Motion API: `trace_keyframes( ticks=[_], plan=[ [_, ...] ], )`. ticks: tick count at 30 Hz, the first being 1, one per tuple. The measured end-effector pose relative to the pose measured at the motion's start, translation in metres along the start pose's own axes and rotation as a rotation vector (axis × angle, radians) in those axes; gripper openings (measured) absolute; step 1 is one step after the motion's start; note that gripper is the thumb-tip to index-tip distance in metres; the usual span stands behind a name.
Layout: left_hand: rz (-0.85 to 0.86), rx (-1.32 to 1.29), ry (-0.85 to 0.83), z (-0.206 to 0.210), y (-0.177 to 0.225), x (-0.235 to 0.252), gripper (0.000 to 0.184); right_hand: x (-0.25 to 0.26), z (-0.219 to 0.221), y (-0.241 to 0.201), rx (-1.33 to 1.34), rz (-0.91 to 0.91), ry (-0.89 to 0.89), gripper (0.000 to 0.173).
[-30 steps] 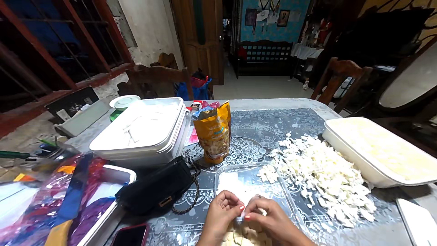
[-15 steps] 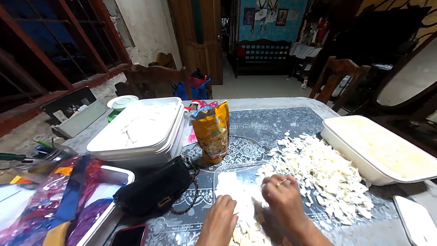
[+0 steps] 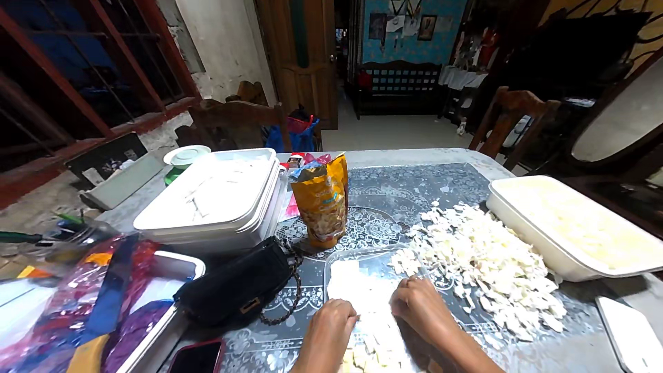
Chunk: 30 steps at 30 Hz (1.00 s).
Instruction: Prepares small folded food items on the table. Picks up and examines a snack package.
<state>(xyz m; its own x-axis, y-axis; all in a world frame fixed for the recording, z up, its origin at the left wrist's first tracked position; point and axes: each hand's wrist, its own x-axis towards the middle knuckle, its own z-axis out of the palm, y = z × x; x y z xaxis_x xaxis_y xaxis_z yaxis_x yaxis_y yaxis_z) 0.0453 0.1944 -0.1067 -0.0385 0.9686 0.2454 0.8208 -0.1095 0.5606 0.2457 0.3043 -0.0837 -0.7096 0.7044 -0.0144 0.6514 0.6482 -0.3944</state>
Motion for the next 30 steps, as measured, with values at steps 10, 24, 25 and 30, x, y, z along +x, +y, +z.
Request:
trace_keyframes(
  ticks=[10, 24, 25, 30],
  plan=[
    [-0.244, -0.537, 0.054, -0.011, 0.003, 0.007, 0.022, -0.005, 0.002, -0.009, 0.567, -0.109, 0.223, 0.015],
    [-0.299, -0.915, -0.018, 0.001, 0.012, 0.003, 0.013, -0.009, 0.020, -0.023, 0.736, -0.150, 0.272, 0.016],
    [-0.339, -0.948, -0.037, 0.001, 0.012, 0.004, 0.012, -0.009, 0.024, -0.023, 0.619, -0.225, 0.284, 0.016],
    [-0.587, -1.283, -0.085, -0.012, 0.017, 0.009, 0.014, -0.001, 0.032, -0.011, 0.288, -0.519, 0.453, 0.026]
  ],
)
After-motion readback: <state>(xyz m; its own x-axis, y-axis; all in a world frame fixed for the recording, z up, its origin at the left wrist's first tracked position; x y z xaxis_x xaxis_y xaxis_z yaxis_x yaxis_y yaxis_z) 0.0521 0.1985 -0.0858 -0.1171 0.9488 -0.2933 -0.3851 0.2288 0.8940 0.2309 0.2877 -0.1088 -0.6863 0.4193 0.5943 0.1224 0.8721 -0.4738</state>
